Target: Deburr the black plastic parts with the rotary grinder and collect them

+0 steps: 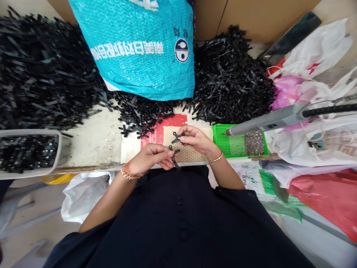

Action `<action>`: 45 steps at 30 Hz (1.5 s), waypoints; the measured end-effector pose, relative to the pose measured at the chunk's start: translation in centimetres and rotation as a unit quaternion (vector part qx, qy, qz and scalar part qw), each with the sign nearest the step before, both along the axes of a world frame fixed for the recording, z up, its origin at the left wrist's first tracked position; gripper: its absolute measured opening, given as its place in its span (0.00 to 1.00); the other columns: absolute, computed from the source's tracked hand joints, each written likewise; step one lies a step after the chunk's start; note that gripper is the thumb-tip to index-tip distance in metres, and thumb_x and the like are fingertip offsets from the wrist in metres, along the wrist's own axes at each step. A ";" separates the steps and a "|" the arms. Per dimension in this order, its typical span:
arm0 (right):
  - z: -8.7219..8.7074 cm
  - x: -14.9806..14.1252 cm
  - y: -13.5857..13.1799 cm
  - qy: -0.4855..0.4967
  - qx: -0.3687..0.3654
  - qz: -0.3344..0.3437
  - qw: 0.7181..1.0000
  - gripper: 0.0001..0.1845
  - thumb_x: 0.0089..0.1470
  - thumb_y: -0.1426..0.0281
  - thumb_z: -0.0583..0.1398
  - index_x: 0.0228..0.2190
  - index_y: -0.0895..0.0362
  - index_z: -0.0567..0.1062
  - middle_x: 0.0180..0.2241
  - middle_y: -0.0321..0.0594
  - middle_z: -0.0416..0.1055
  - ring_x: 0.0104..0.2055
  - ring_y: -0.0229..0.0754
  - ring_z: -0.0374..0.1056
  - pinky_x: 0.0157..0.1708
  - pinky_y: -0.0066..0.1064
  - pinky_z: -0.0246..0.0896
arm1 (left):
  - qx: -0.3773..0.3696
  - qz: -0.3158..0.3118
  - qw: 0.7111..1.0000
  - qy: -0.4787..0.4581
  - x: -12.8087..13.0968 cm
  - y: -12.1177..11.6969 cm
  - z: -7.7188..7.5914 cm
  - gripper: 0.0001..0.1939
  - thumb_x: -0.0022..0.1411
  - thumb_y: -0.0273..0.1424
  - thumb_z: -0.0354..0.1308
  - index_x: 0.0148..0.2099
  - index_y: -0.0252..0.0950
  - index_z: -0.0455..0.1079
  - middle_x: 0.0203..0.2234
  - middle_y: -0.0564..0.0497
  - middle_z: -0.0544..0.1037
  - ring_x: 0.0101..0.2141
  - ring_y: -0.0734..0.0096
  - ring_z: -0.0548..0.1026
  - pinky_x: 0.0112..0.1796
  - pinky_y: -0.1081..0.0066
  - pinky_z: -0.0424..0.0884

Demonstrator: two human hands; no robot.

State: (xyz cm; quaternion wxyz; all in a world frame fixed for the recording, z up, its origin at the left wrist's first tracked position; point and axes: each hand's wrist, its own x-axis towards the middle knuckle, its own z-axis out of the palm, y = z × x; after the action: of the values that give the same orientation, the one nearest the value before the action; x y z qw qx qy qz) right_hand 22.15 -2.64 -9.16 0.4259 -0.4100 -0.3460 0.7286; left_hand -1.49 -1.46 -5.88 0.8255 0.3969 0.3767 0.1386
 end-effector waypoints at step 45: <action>-1.6 -1.7 -0.5 -0.013 0.003 -0.061 0.998 0.23 0.43 0.62 0.78 0.37 0.55 0.78 0.38 0.34 0.79 0.38 0.33 0.75 0.43 0.27 0.74 | 0.066 0.046 0.995 0.058 0.7 0.3 -1.4 0.17 0.58 0.44 0.75 0.31 0.34 0.79 0.26 0.45 0.84 0.26 0.70 0.83 0.32 0.74 0.81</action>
State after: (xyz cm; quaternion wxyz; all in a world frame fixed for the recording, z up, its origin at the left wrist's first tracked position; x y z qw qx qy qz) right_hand 20.42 -3.14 -10.74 0.4662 -0.4384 -0.3278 0.6950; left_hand -0.81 -1.16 -7.30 0.7674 0.4400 0.4313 0.1774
